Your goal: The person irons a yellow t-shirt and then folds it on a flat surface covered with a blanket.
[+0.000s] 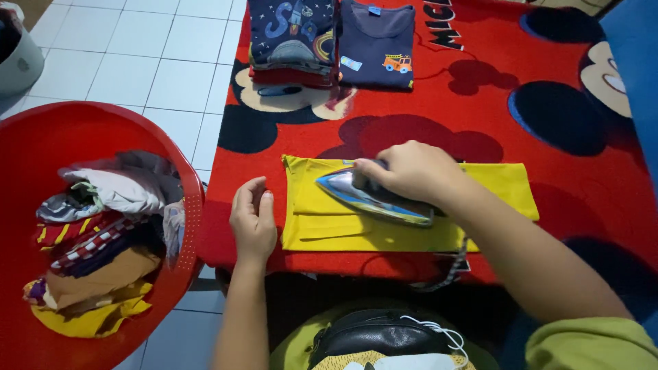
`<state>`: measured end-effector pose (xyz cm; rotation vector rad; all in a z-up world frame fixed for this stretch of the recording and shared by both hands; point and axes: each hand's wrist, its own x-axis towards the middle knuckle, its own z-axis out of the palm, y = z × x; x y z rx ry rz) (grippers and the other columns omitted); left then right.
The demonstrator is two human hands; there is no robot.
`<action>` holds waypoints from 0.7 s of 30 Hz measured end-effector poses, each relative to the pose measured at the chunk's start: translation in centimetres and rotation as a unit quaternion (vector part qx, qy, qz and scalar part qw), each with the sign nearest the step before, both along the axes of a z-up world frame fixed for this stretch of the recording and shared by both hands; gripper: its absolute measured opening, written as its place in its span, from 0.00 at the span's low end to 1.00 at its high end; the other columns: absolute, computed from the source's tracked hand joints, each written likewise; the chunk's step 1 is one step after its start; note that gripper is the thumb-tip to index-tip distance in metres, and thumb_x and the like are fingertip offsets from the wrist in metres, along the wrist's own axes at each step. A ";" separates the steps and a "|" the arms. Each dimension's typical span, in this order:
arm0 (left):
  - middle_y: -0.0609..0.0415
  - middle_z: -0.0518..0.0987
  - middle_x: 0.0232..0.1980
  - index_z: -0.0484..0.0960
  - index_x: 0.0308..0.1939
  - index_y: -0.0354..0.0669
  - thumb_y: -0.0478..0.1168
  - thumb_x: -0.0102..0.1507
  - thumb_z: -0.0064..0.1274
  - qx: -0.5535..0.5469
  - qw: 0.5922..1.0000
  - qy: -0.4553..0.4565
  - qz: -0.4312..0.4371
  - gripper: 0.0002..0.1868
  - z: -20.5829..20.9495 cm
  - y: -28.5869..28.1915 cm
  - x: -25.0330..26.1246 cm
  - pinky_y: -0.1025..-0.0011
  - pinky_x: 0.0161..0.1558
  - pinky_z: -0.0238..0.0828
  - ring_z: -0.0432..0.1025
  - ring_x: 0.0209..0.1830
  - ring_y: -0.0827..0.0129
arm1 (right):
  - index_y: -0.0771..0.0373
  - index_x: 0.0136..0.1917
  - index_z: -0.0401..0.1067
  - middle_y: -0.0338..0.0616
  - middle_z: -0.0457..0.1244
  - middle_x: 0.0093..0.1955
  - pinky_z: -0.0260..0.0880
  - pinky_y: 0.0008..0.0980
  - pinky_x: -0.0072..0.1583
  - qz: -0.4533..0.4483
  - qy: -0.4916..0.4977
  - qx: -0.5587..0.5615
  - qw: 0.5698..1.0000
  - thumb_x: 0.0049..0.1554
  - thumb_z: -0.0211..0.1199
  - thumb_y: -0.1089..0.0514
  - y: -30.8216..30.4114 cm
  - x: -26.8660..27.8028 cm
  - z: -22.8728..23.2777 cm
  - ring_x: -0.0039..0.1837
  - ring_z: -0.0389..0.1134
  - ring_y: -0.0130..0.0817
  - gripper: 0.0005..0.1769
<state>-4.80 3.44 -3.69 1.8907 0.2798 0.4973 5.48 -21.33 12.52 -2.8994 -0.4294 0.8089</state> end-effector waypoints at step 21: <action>0.39 0.77 0.61 0.76 0.59 0.33 0.39 0.65 0.55 0.211 0.968 -0.060 -0.123 0.20 1.7 -3.2 3.3 0.55 0.67 0.65 0.70 0.65 0.47 | 0.59 0.40 0.82 0.58 0.71 0.40 0.72 0.52 0.50 -0.062 -0.095 0.069 0.991 0.59 0.44 0.24 2.1 1.4 -1.2 0.46 0.73 0.55 0.41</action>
